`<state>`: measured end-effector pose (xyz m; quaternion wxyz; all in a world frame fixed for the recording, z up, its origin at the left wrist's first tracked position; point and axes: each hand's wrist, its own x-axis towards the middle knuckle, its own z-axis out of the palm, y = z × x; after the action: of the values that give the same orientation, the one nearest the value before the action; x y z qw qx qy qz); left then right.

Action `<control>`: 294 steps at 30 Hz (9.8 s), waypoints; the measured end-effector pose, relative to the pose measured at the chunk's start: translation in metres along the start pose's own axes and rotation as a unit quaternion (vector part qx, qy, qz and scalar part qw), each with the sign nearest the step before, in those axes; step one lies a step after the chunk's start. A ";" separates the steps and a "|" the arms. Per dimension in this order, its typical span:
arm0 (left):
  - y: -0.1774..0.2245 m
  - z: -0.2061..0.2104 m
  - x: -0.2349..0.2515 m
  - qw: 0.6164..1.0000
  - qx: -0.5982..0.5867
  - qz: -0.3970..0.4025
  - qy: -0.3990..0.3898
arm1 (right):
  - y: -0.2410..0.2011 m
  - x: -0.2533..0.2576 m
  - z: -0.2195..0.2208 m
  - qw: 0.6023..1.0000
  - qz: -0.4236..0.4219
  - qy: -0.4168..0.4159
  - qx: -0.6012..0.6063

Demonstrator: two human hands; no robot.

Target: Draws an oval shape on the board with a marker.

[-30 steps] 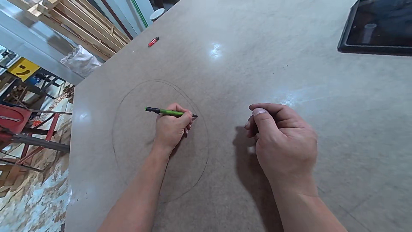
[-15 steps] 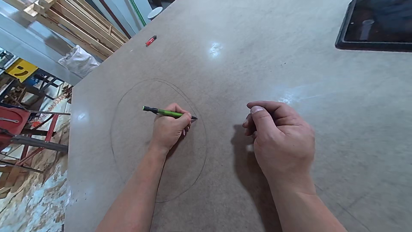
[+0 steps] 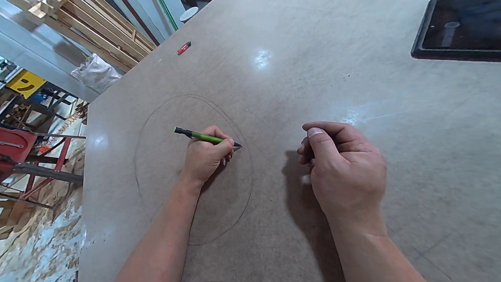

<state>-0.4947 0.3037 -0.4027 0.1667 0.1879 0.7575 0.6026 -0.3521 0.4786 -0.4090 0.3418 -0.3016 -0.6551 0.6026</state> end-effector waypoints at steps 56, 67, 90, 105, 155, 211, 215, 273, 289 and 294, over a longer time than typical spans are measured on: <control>0.002 -0.012 -0.005 0.993 0.027 0.036 -0.109 | 0.001 -0.001 0.002 0.999 -0.027 -0.012 -0.042; 0.001 -0.020 -0.015 0.981 0.051 0.052 -0.178 | 0.002 0.000 0.001 0.999 -0.029 -0.012 -0.031; 0.001 -0.008 -0.018 0.995 0.023 0.037 -0.091 | 0.001 0.000 0.000 0.999 -0.022 -0.013 -0.043; -0.001 -0.017 -0.016 0.983 0.029 0.065 -0.171 | 0.006 0.002 0.001 0.999 -0.030 -0.006 -0.018; -0.002 -0.028 -0.027 0.963 0.041 0.066 -0.258 | 0.007 0.003 -0.001 0.999 -0.030 -0.008 -0.023; 0.003 -0.032 -0.023 0.946 0.061 0.068 -0.312 | 0.008 0.001 0.001 0.997 -0.046 -0.013 -0.055; 0.000 -0.038 -0.017 0.938 0.032 0.072 -0.338 | 0.008 0.001 0.002 0.998 -0.047 -0.015 -0.050; -0.004 -0.038 -0.023 0.942 0.048 0.094 -0.319 | -0.007 -0.110 0.049 0.969 0.005 0.228 -0.091; -0.003 -0.042 -0.020 0.921 0.089 0.121 -0.360 | -0.007 -0.109 0.049 0.970 0.002 0.228 -0.090; -0.004 -0.047 -0.010 0.872 0.060 0.140 -0.465 | -0.007 -0.109 0.049 0.969 0.001 0.228 -0.092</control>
<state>-0.5090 0.2578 -0.3957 0.4021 0.5603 0.5925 0.4163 -0.3276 0.3613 -0.4130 0.4520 -0.4617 -0.6123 0.4557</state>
